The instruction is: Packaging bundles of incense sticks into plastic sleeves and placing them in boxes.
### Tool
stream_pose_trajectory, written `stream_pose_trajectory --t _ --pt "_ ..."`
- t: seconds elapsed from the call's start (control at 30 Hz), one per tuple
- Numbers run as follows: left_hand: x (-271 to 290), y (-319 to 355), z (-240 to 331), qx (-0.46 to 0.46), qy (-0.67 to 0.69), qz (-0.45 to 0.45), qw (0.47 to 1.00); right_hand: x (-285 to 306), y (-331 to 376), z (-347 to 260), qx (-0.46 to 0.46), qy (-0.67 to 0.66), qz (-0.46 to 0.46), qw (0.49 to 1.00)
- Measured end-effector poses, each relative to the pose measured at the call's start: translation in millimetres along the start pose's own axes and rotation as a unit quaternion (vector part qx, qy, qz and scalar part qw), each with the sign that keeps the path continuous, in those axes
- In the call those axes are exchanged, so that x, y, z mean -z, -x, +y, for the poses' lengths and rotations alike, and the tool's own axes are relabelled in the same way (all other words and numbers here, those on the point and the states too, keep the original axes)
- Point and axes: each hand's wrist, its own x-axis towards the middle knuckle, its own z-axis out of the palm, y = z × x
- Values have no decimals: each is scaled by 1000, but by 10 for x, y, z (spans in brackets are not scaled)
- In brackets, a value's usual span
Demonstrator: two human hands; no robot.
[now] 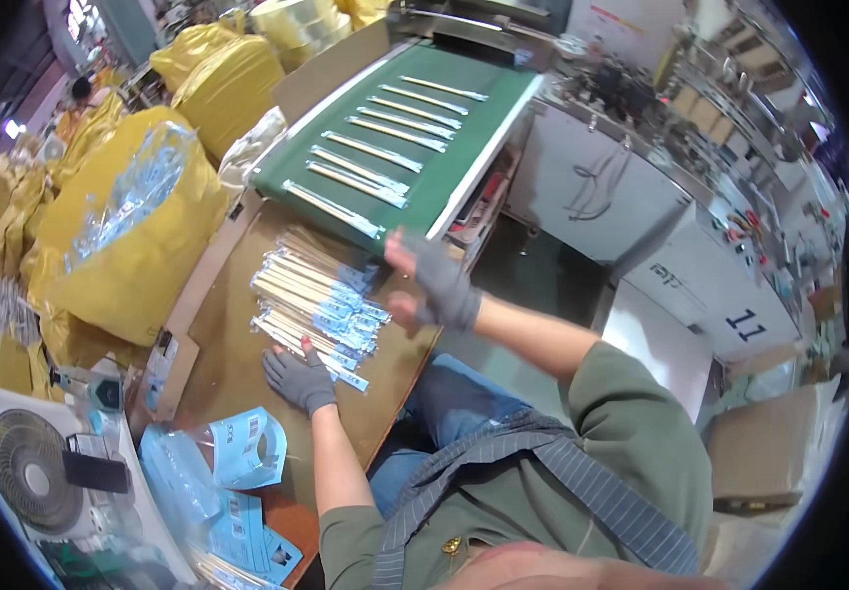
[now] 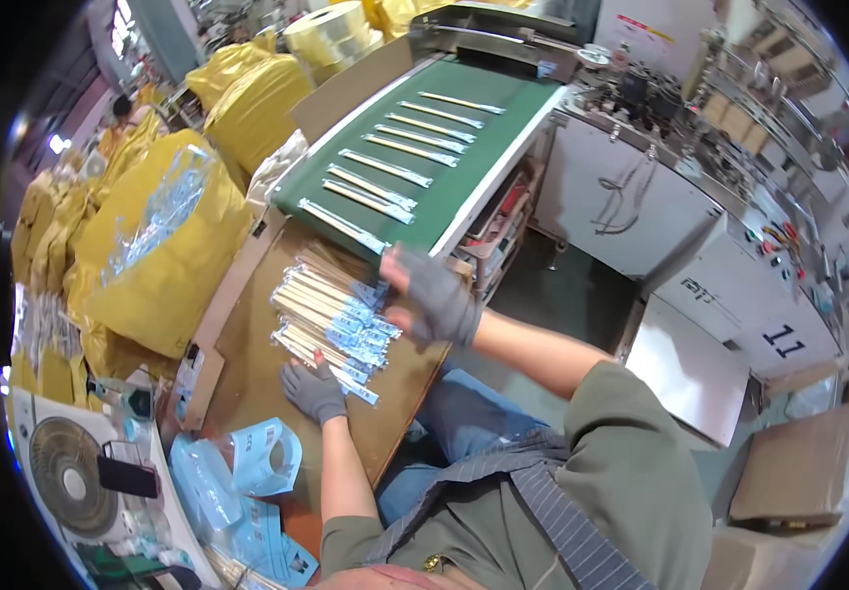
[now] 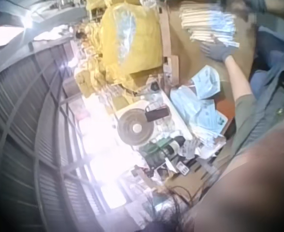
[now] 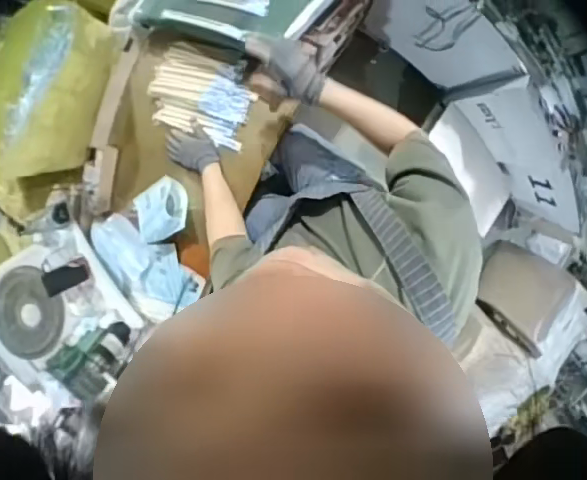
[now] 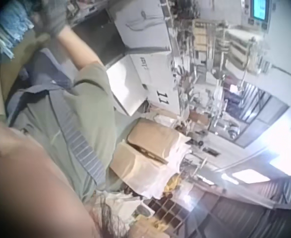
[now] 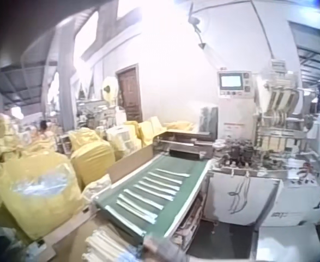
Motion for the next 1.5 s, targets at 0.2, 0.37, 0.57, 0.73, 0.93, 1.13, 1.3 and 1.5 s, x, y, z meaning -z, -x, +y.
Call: stream_pose_trajectory --t 0.2,0.37,0.57,0.73,0.93,1.13,1.3,1.5 --pt "53 27 68 10 15 -6 1000 62 -739 1875 -260 202 28 944" --pt "89 63 56 -4 28 -11 1000 312 -1034 2766 -493 358 -110 786" --pt "105 32 74 7 36 -27 999 -324 -1162 2191 -237 147 -274 921" --pt "82 -50 67 43 46 -35 997 -808 -1167 563 -104 165 -338 921" --pt "209 -461 559 349 486 -62 799 -1733 -1110 420 -364 43 -390 845" --pt "290 -631 380 402 777 -137 465 -1985 -979 -81 -350 -40 -400 846" --pt "261 -524 160 393 709 -146 566 -2135 -546 -92 -495 -527 -373 581" --pt "1217 -546 75 108 711 -107 687 -1400 -972 -794 -362 -662 -219 618"
